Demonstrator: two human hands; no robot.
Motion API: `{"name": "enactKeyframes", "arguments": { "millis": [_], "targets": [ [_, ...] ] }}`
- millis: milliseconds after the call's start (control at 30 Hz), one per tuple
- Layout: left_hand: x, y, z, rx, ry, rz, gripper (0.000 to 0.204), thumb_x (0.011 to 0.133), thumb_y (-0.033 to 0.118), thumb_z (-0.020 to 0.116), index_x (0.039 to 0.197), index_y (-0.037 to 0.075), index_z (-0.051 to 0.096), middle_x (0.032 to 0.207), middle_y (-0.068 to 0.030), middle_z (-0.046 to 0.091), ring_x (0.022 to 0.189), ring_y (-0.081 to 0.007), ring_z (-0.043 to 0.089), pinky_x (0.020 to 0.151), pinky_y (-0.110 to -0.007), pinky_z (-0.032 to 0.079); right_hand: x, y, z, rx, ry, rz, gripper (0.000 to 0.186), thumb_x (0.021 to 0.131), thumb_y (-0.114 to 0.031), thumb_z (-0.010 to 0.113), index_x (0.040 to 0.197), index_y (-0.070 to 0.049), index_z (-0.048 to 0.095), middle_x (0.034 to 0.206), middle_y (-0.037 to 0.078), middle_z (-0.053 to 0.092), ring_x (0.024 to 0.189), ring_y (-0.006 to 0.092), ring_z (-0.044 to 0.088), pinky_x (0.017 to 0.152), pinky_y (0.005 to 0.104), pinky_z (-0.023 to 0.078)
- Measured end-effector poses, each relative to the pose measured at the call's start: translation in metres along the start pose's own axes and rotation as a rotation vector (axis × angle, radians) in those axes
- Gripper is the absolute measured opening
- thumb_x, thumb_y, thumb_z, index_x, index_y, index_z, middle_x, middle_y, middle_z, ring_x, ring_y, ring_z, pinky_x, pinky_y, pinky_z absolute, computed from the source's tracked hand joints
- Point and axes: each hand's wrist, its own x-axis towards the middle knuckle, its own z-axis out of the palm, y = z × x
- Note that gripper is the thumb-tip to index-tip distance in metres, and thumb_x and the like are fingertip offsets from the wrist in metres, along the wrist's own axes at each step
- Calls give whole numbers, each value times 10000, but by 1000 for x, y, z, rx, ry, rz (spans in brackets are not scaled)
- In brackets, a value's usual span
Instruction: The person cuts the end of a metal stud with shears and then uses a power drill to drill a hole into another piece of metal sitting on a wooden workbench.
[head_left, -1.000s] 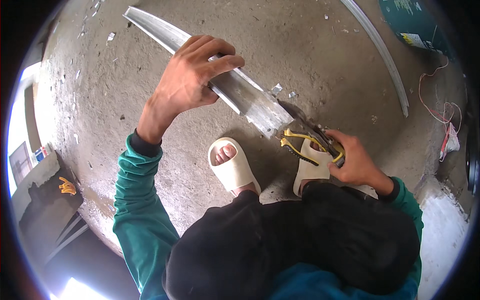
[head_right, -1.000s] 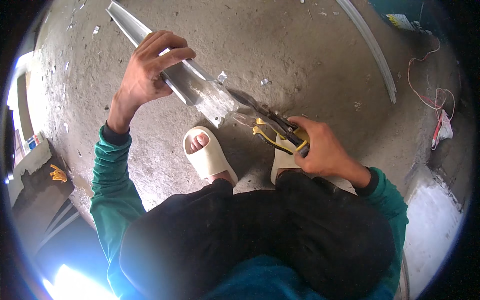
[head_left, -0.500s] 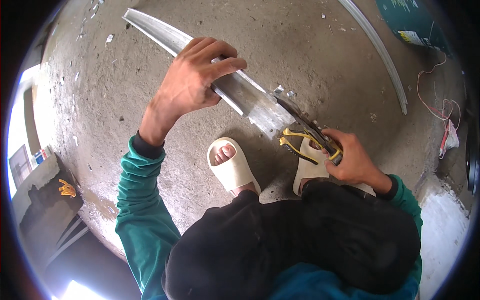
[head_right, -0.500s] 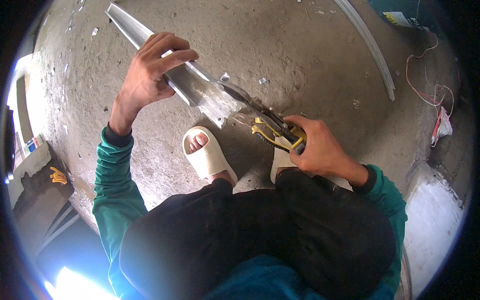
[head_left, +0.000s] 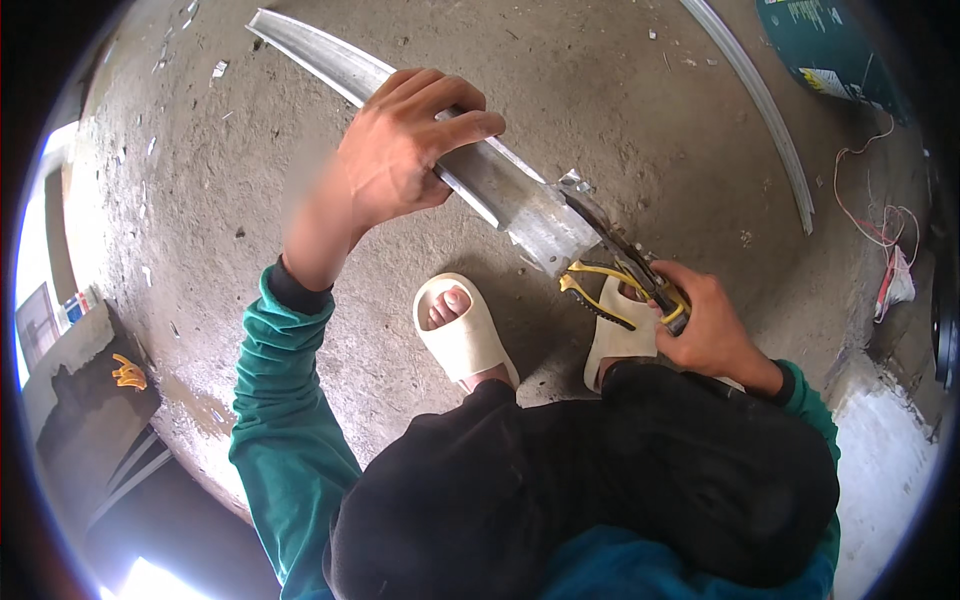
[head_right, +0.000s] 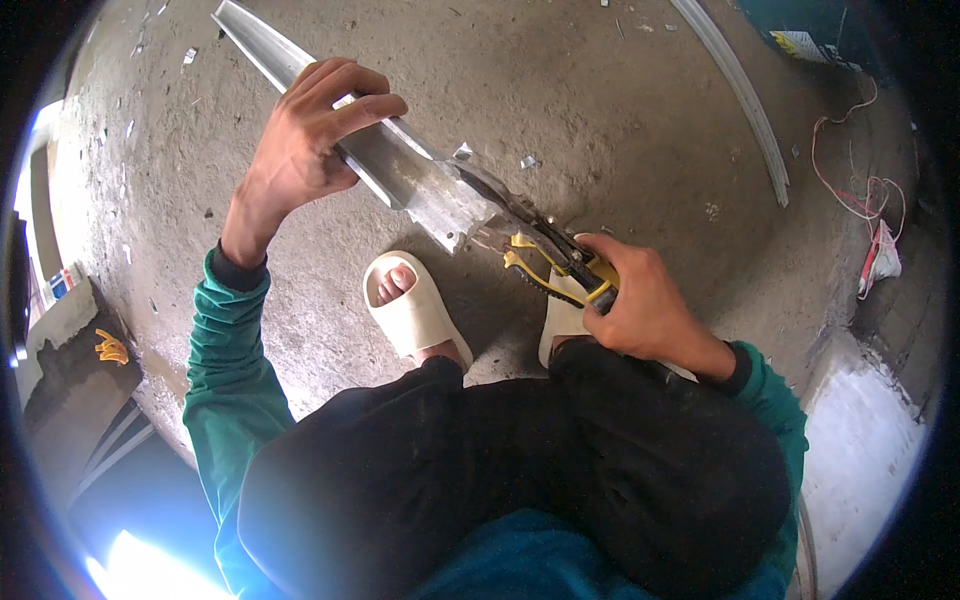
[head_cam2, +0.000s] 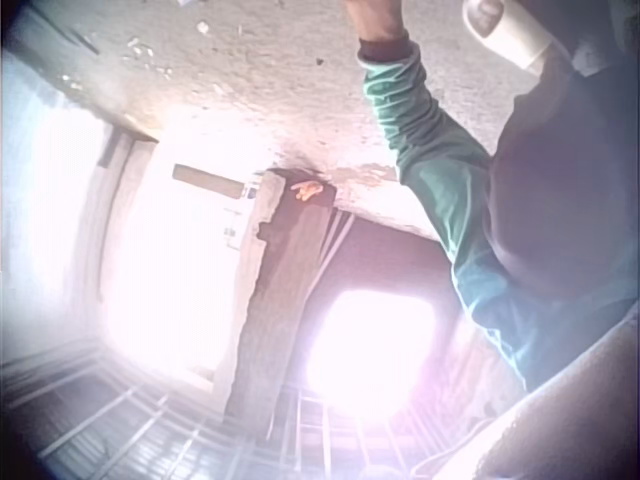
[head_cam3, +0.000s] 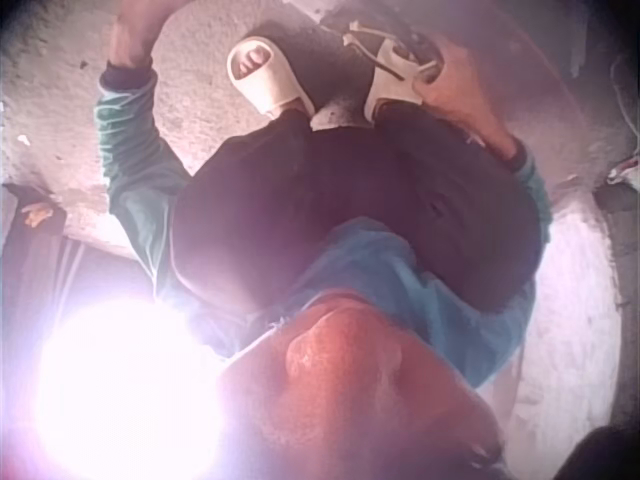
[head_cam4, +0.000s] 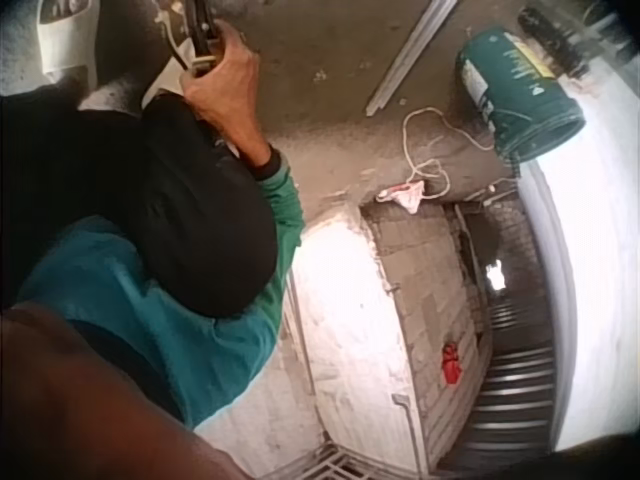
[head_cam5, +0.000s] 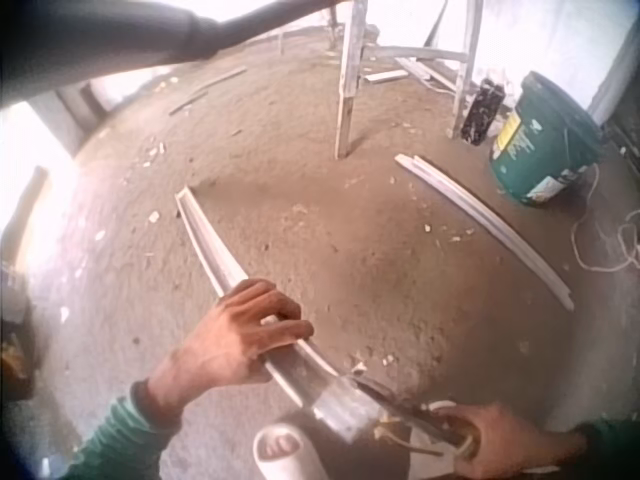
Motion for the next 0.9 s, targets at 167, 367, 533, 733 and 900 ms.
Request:
{"name": "enactKeyframes", "arguments": {
  "millis": [167, 367, 533, 733, 900],
  "targets": [
    [-1, -2, 3, 1, 15, 1, 649, 351, 141, 738, 998, 159, 691, 996, -37, 619, 980, -244, 598, 917, -416, 520, -1, 2, 5, -34, 93, -48, 555, 620, -49, 630, 1158, 67, 556, 952, 276, 638, 938, 400, 644, 846, 381, 495],
    [1, -2, 2, -16, 19, 11, 612, 381, 129, 723, 991, 145, 685, 980, -43, 617, 976, -247, 598, 903, -418, 519, -2, -5, 2, -106, 80, -10, 526, 624, -51, 647, 1134, 54, 573, 954, 272, 640, 930, 400, 644, 833, 382, 502],
    [1, -2, 5, -34, 27, 19, 600, 388, 128, 723, 986, 134, 683, 976, -50, 613, 970, -250, 596, 898, -425, 512, 0, -6, 0, -65, 51, -3, 499, 649, -58, 663, 1129, 49, 576, 946, 270, 645, 903, 390, 657, 809, 381, 513],
    [-1, -5, 14, -87, 51, 57, 605, 374, 132, 753, 975, 118, 679, 978, -55, 608, 982, -257, 583, 926, -432, 479, 1, -2, 4, -52, 55, -21, 483, 675, -71, 679, 1125, 66, 571, 923, 263, 654, 892, 373, 670, 807, 372, 516],
    [0, -1, 14, -97, 28, 32, 599, 370, 134, 770, 962, 113, 676, 974, -56, 606, 980, -252, 581, 939, -439, 460, 3, 6, 9, 13, 114, -80, 471, 688, -80, 682, 1120, 72, 572, 889, 263, 654, 872, 376, 673, 790, 368, 518]
  ]
}}
